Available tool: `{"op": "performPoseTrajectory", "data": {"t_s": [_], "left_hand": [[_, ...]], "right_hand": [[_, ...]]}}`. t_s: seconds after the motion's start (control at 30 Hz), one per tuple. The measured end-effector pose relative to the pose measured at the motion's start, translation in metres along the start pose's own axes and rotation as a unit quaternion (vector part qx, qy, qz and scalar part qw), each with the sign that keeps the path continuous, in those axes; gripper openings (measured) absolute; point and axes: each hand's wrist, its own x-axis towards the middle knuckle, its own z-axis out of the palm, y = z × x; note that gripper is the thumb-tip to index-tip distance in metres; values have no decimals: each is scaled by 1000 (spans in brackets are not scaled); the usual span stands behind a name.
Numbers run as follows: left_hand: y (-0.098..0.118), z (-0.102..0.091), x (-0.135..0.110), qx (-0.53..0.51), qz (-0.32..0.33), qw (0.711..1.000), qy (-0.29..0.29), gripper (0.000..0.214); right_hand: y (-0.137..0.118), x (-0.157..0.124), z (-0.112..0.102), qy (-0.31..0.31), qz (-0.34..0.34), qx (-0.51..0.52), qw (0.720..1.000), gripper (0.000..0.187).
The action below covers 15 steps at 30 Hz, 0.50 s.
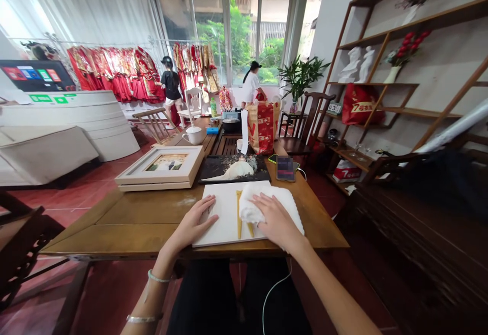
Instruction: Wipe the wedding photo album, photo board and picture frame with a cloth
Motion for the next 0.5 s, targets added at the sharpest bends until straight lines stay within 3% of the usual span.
{"op": "performPoseTrajectory", "data": {"t_s": [0.1,0.2,0.27,0.5], "left_hand": [[0,0,0,0,3,1000,0,46],[-2,1,0,-4,1,1000,5,47],[-3,3,0,-7,-6,1000,10,47],[-4,3,0,-10,-8,1000,11,46]], "right_hand": [[14,33,-4,-11,28,-14,999,69],[15,43,1,-18,20,-22,999,71],[7,31,5,-19,-2,-28,999,75],[-19,-54,2,-16,-63,7,998,88]]}}
